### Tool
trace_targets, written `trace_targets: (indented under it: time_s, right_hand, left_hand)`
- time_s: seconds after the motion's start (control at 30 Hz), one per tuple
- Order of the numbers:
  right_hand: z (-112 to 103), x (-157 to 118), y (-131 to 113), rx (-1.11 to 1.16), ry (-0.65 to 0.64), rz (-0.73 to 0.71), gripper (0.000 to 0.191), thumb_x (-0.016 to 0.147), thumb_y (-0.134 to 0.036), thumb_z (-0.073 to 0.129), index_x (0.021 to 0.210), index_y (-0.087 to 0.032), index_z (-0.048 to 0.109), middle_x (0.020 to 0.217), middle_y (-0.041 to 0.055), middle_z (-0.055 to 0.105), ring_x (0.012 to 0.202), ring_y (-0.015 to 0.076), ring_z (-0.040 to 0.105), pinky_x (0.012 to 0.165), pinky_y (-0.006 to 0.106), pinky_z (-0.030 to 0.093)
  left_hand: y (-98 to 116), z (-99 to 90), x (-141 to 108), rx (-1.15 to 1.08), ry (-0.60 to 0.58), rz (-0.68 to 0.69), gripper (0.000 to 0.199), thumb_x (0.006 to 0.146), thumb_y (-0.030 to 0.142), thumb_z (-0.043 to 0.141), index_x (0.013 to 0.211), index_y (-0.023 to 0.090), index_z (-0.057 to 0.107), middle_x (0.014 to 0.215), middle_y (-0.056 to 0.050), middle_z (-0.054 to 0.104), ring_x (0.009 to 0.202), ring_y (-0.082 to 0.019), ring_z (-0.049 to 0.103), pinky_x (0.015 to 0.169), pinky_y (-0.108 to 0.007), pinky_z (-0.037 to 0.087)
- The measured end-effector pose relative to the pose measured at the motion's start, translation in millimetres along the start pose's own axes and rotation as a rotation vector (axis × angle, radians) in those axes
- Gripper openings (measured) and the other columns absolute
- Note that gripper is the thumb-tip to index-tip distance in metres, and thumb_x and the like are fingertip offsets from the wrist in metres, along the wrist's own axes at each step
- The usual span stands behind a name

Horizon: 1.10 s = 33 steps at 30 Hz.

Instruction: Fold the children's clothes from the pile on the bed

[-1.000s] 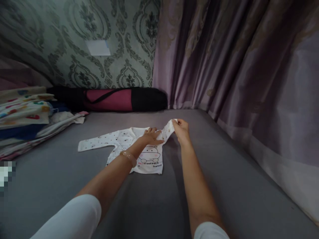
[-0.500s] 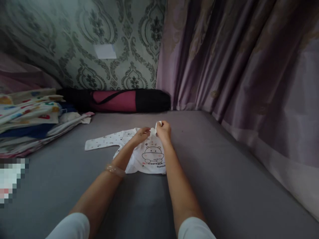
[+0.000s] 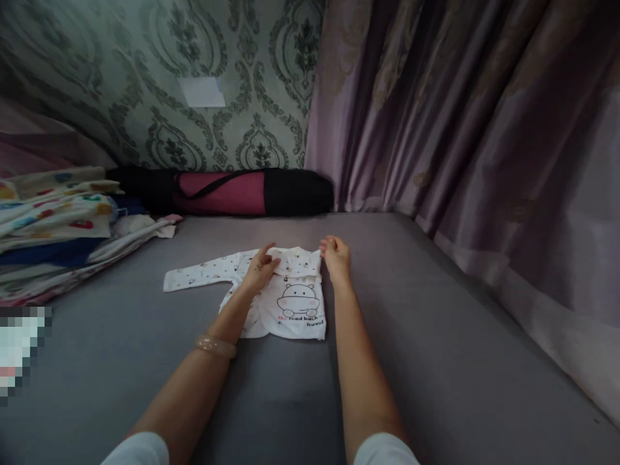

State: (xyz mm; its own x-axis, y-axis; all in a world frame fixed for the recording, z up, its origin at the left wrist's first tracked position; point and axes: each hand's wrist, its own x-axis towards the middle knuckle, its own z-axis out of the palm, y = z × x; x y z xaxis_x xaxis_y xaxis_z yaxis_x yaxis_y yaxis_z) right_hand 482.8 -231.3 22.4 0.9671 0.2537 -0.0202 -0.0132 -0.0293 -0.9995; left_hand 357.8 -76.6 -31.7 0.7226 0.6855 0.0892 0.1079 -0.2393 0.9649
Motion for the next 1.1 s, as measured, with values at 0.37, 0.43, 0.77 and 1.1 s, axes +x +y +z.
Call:
trace_targets:
  time_s: [0.37, 0.43, 0.77, 1.1]
  right_hand:
    - [5.7, 9.4, 32.5, -0.277, -0.065, -0.162, 0.037, 0.090, -0.018, 0.037, 0.114, -0.013, 0.064, 0.117, 0.0149, 0.069, 0.108, 0.0170, 0.066, 0.094, 0.033, 0.048]
    - [10.5, 4.7, 30.0, -0.379, -0.091, -0.161, 0.039, 0.091, -0.017, 0.036, 0.118, -0.013, 0.064, 0.119, 0.0146, 0.068, 0.110, 0.0176, 0.064, 0.096, 0.034, 0.047]
    - [46.9, -44.6, 26.7, -0.883, -0.486, -0.480, 0.052, 0.098, -0.028, 0.032, 0.142, -0.003, 0.043, 0.152, 0.0195, 0.037, 0.143, 0.0244, 0.029, 0.117, 0.040, 0.021]
    - [42.6, -48.1, 36.2, -1.064, -0.533, -0.405, 0.065, 0.101, -0.043, 0.021, 0.150, -0.002, 0.032, 0.158, 0.0180, 0.025, 0.148, 0.0265, 0.017, 0.119, 0.039, 0.013]
  left_hand:
    - [-2.9, -13.5, -1.8, 0.398, 0.093, 0.271, 0.038, 0.085, 0.010, 0.044, 0.112, 0.017, 0.070, 0.105, -0.009, 0.067, 0.087, -0.018, 0.062, 0.089, -0.033, 0.049]
    - [-5.8, -14.3, -2.2, 0.419, 0.109, 0.274, 0.039, 0.084, 0.010, 0.046, 0.115, 0.019, 0.068, 0.107, -0.009, 0.065, 0.088, -0.019, 0.062, 0.089, -0.033, 0.049]
    - [-7.0, -13.4, -2.1, 0.419, 0.099, 0.311, 0.036, 0.083, 0.009, 0.043, 0.104, 0.016, 0.070, 0.104, -0.010, 0.065, 0.094, -0.020, 0.063, 0.091, -0.035, 0.050]
    - [-17.8, -15.9, 0.6, 0.509, 0.160, 0.328, 0.038, 0.077, 0.006, 0.043, 0.105, 0.015, 0.066, 0.106, -0.012, 0.064, 0.097, -0.022, 0.063, 0.094, -0.037, 0.050]
